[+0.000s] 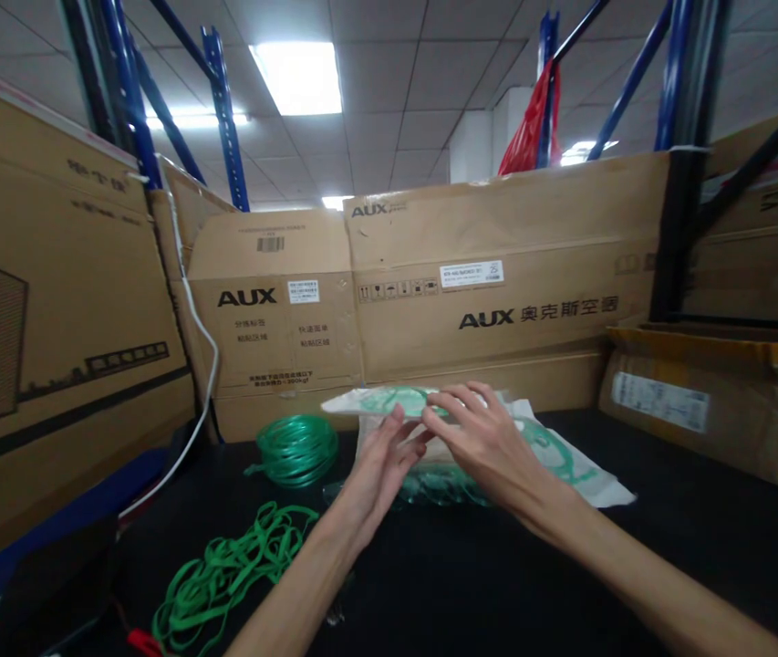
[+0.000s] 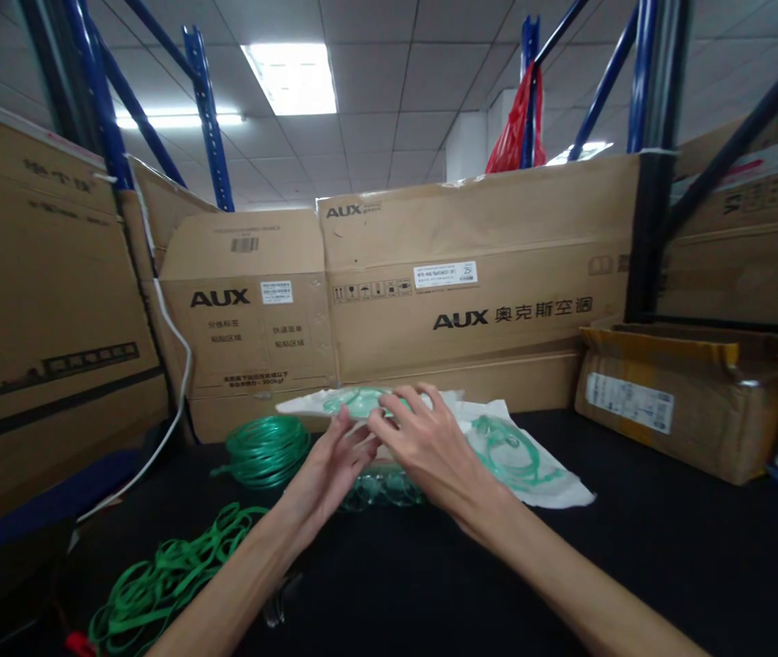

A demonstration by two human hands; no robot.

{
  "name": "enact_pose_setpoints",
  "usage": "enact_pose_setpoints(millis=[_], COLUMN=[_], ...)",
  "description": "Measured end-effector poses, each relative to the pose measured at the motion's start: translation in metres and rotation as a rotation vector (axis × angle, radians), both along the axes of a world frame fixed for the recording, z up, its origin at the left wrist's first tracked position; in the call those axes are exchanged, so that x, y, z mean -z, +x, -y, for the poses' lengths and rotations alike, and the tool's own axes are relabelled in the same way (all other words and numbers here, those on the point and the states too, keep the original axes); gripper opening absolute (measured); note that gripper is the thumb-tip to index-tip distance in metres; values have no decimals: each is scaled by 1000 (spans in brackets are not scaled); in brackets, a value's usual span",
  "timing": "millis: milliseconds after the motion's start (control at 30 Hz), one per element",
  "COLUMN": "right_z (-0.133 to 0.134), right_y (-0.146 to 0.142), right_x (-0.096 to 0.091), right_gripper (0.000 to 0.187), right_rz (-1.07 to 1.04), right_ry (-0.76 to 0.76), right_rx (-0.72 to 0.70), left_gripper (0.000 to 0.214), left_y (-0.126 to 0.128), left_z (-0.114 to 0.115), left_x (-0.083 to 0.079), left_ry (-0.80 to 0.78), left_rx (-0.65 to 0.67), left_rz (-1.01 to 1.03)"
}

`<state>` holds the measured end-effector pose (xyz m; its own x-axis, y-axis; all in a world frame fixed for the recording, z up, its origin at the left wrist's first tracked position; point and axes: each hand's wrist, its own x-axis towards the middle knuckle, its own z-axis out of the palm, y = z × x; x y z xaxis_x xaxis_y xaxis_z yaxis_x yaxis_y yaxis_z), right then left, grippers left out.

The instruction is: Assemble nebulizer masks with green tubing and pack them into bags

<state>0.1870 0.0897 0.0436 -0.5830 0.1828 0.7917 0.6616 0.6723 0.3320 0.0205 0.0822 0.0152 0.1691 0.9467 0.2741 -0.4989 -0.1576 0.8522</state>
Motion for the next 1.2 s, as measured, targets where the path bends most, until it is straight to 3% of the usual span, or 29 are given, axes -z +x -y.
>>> enact_pose_setpoints(millis=[167,300,400,533,767,1000,1200], right_z=[-6,-28,-50,-65,-61,-61,-59], right_y=[-8,15,34,41,33,26,30], right_x=[20,21,24,33,42,45,44], right_gripper=[16,23,31,33,27,17,16], right_rz=[-181,-604,-810,-851,-885,-947,-952], right_ry=[-125,-327,-576,-936,-1373,-1584,-1665], right_rx=[-221,-193,-164,-221,-385,-560,-572], left_gripper=[28,25,24,27,37,35,30], left_y=[-22,-33,-36,-36,-32,-30,-29], left_z=[-13,-17,-21,-24,-18,-17,-18], left_x=[6,11,12,13,15,21,20], left_ry=[-50,-89,-95,-82,-76,-96,-112], left_rx=[-169,-293,-330,-352,-319,-270,-265], left_rz=[112,138,146,129,49,-16,17])
